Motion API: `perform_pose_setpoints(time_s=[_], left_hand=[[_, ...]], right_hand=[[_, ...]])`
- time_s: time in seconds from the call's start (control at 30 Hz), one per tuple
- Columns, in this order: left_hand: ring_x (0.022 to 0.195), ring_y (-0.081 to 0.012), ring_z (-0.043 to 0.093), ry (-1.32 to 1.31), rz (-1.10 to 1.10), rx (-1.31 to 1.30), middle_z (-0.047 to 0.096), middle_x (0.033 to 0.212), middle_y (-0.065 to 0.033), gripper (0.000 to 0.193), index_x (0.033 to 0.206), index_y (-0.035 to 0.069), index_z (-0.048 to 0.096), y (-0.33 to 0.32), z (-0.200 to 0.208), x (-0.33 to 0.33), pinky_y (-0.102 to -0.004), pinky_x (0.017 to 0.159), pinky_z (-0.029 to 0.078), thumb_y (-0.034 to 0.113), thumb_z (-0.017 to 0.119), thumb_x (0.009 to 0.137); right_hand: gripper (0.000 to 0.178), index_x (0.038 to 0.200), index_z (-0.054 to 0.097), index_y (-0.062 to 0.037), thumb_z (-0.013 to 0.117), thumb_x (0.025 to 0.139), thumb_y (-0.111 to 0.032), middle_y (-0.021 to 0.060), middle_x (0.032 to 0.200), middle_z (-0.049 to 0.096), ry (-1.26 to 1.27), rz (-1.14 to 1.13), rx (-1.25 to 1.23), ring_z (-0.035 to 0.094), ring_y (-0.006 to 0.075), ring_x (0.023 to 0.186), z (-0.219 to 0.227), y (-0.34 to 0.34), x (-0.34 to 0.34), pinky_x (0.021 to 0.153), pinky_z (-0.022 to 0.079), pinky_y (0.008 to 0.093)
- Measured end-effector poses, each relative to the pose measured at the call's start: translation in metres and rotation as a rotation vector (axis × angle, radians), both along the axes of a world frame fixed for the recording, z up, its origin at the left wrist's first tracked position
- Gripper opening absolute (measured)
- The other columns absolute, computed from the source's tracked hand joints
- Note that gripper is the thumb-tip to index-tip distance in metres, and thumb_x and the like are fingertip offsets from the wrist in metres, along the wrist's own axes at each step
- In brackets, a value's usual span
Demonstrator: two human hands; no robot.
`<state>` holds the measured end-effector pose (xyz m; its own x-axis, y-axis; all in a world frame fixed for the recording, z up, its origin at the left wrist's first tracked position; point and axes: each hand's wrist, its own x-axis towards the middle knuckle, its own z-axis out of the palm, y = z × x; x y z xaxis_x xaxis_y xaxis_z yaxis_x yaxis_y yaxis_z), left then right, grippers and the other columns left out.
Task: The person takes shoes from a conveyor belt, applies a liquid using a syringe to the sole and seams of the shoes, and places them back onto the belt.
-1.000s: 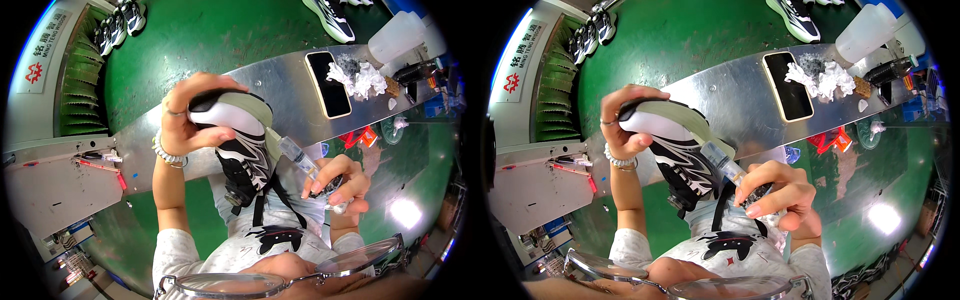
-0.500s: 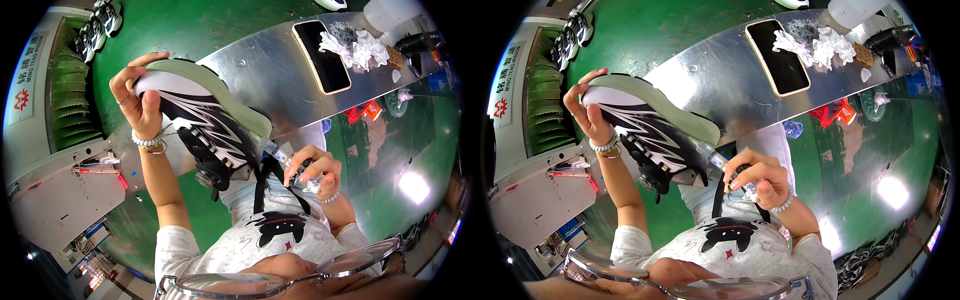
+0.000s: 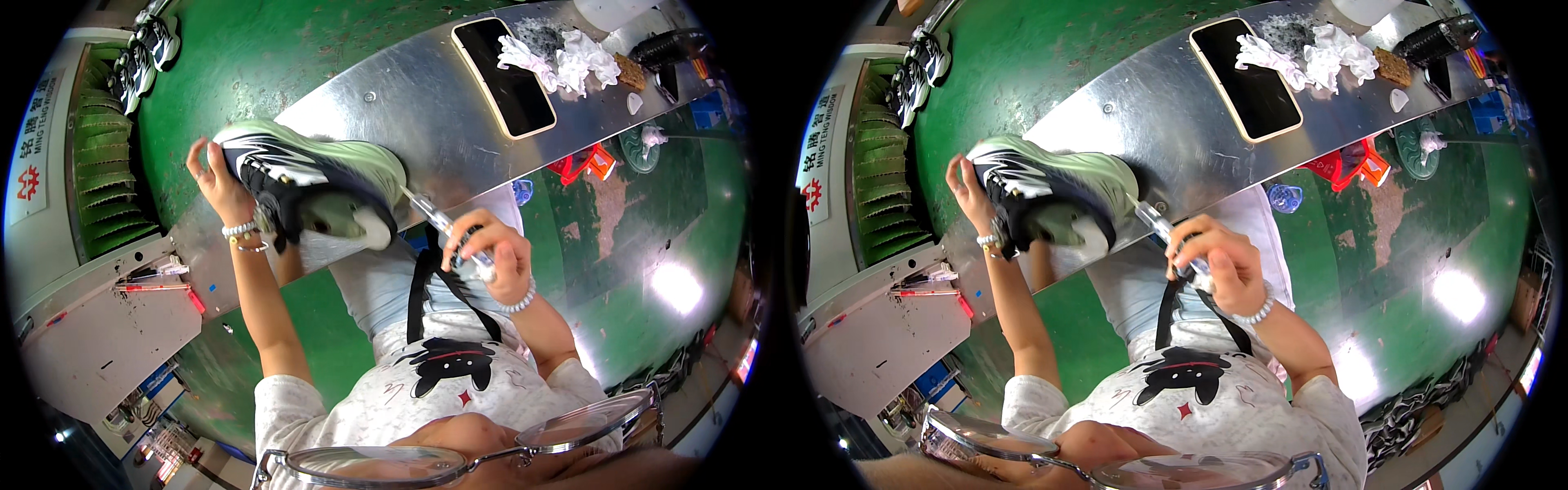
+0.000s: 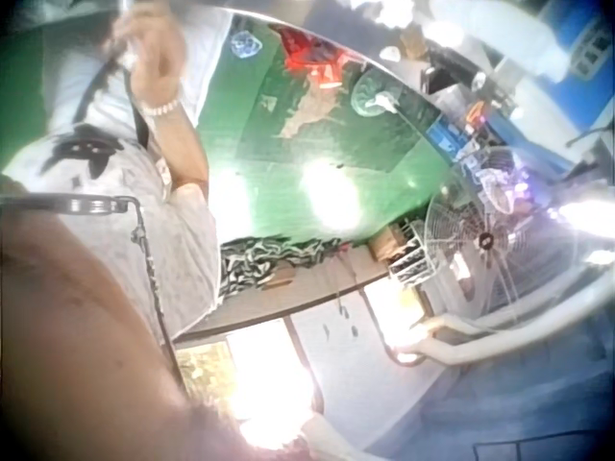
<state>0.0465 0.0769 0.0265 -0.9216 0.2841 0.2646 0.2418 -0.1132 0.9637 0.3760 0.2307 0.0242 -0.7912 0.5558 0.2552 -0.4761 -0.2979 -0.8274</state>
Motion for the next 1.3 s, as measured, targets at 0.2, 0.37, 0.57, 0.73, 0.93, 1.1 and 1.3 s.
perform_pose_setpoints(time_s=[0.2, 0.37, 0.57, 0.73, 0.93, 1.1, 1.3], left_hand=[[0.076, -0.0088, 0.056, -0.4, 0.278, -0.167, 0.059, 0.089, -0.0035, 0.022, 0.106, 0.007, 0.051, -0.085, -0.01, 0.055, -0.0212, 0.06, 0.046, 0.019, 0.059, 0.09], [0.072, -0.0098, 0.06, -0.775, -0.008, -0.333, 0.06, 0.1, -0.0063, 0.033, 0.12, -0.004, 0.049, -0.151, 0.01, 0.137, -0.0247, 0.059, 0.054, 0.013, 0.054, 0.091], [0.094, -0.0165, 0.061, -0.937, -0.377, -0.128, 0.061, 0.107, -0.0104, 0.06, 0.121, -0.008, 0.047, -0.128, 0.005, 0.21, -0.0298, 0.086, 0.049, 0.009, 0.074, 0.071], [0.102, -0.0173, 0.058, -1.03, -0.54, -0.002, 0.06, 0.111, -0.0109, 0.071, 0.121, -0.006, 0.046, -0.103, -0.002, 0.22, -0.0311, 0.092, 0.044, 0.011, 0.081, 0.062], [0.114, -0.0249, 0.053, -1.094, -0.619, 0.131, 0.05, 0.126, -0.015, 0.09, 0.133, -0.004, 0.032, -0.085, -0.013, 0.228, -0.036, 0.099, 0.04, 0.018, 0.08, 0.06], [0.108, -0.0278, 0.056, -1.173, -0.641, 0.323, 0.052, 0.122, -0.0154, 0.084, 0.132, -0.001, 0.035, -0.074, -0.035, 0.245, -0.042, 0.089, 0.048, 0.013, 0.079, 0.062], [0.101, -0.029, 0.059, -1.373, -0.803, 0.504, 0.057, 0.114, -0.0137, 0.074, 0.128, 0.001, 0.04, -0.024, -0.041, 0.252, -0.0492, 0.084, 0.052, 0.009, 0.078, 0.064]], right_hand=[[0.034, 0.094, 0.055, 0.0044, 0.034, 0.098, -0.022, 0.0179, 0.096, 0.054, -0.025, 0.034, -0.096, 0.057, 0.0172, 0.077, 0.008, -0.004, -0.027, 0.066, 0.053, 0.0296], [0.032, 0.096, 0.053, 0.0037, 0.034, 0.099, -0.021, 0.0182, 0.096, 0.054, -0.043, 0.033, -0.071, 0.055, 0.0174, 0.081, 0.006, -0.012, -0.032, 0.066, 0.053, 0.0302], [0.033, 0.096, 0.051, 0.0028, 0.031, 0.099, -0.023, 0.0187, 0.095, 0.054, -0.081, 0.062, -0.089, 0.056, 0.0177, 0.076, 0.015, -0.021, -0.026, 0.065, 0.053, 0.0301], [0.036, 0.093, 0.05, 0.0024, 0.027, 0.1, -0.024, 0.0205, 0.092, 0.055, -0.142, 0.059, -0.077, 0.057, 0.0182, 0.068, 0.028, -0.023, -0.018, 0.062, 0.051, 0.0291], [0.034, 0.095, 0.048, 0.003, 0.027, 0.099, -0.023, 0.0231, 0.093, 0.055, -0.134, 0.098, -0.086, 0.057, 0.0187, 0.066, 0.041, -0.028, -0.001, 0.063, 0.051, 0.0293], [0.031, 0.098, 0.047, 0.0051, 0.03, 0.099, -0.02, 0.0253, 0.095, 0.054, -0.141, 0.131, -0.039, 0.057, 0.0199, 0.069, 0.055, -0.026, 0.019, 0.066, 0.051, 0.0316], [0.029, 0.101, 0.048, 0.002, 0.033, 0.098, -0.023, 0.0252, 0.094, 0.055, -0.187, 0.048, 0.062, 0.058, 0.0221, 0.068, 0.075, -0.019, 0.048, 0.064, 0.051, 0.0329]])
